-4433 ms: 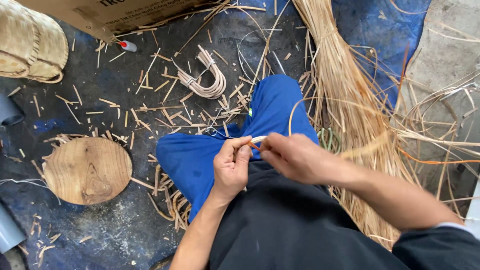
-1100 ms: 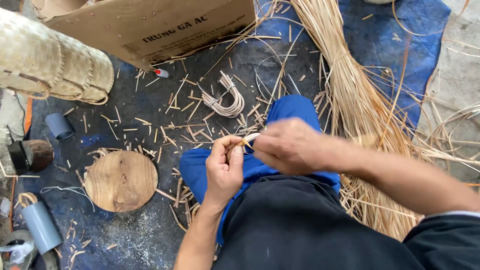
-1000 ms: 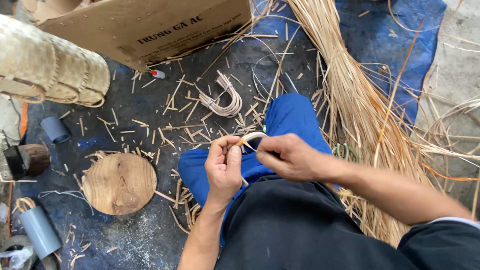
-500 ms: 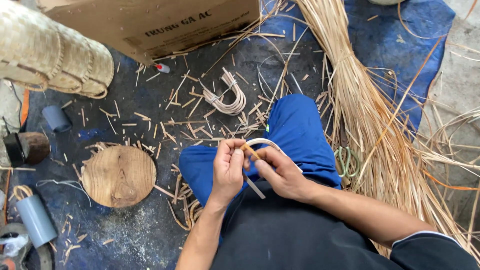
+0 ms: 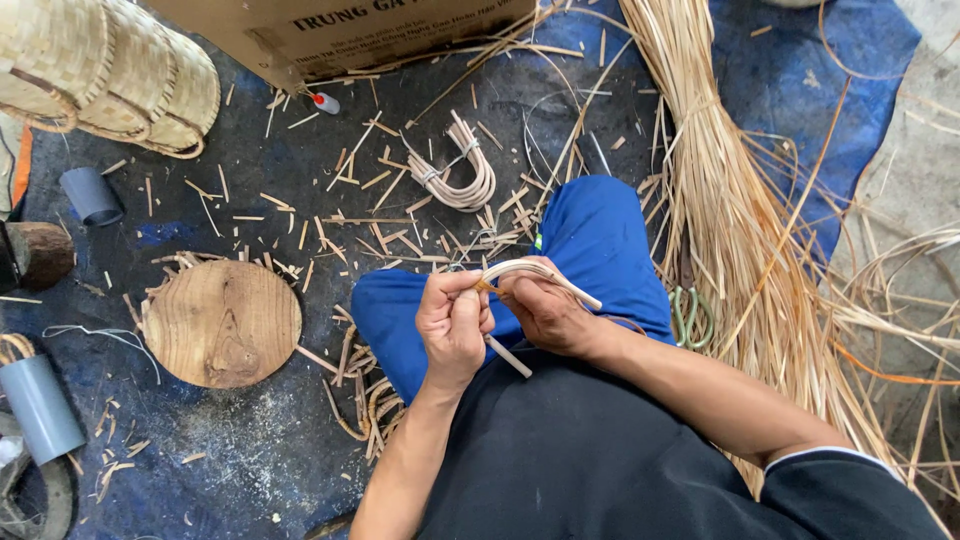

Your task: The person sits on the floor and wraps thin rattan strips tightly around a bent rattan frame resting on their lap, winding the strip along the frame and pulling it taut to bind the joint. They continue winding the strip along the curved frame, covering successive sections by hand.

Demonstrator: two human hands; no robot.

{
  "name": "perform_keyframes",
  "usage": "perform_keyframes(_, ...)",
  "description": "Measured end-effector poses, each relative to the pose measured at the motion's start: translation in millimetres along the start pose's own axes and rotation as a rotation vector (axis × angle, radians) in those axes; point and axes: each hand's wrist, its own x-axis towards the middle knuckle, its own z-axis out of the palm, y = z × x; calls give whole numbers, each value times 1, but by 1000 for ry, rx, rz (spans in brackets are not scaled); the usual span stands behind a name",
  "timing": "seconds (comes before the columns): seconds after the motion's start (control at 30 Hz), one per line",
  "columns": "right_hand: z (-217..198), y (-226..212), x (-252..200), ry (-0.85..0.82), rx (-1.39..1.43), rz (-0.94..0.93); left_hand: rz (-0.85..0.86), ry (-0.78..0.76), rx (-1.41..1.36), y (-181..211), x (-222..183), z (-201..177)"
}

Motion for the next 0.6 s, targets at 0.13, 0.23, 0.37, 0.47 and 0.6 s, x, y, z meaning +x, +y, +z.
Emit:
perform_keyframes(0.13,-5,4,14,79,-26,-162,-18,7,-105,-3,2,-5)
perform_keyframes(0.23,-1,31,0,26,35,-79,-69,44,-137,-3,5,-9)
perform_keyframes(0.37,-16,71,11,-119,151,-2,-186,-27,-202,1,12,-3)
perform_keyframes(0.47,-46,74,49,-192,-23,-136,-257,-89,-142,-1,13,5)
perform_keyframes(0.6,-94,25,108,-341,-211,-416,-350,-95,91,2,14,7)
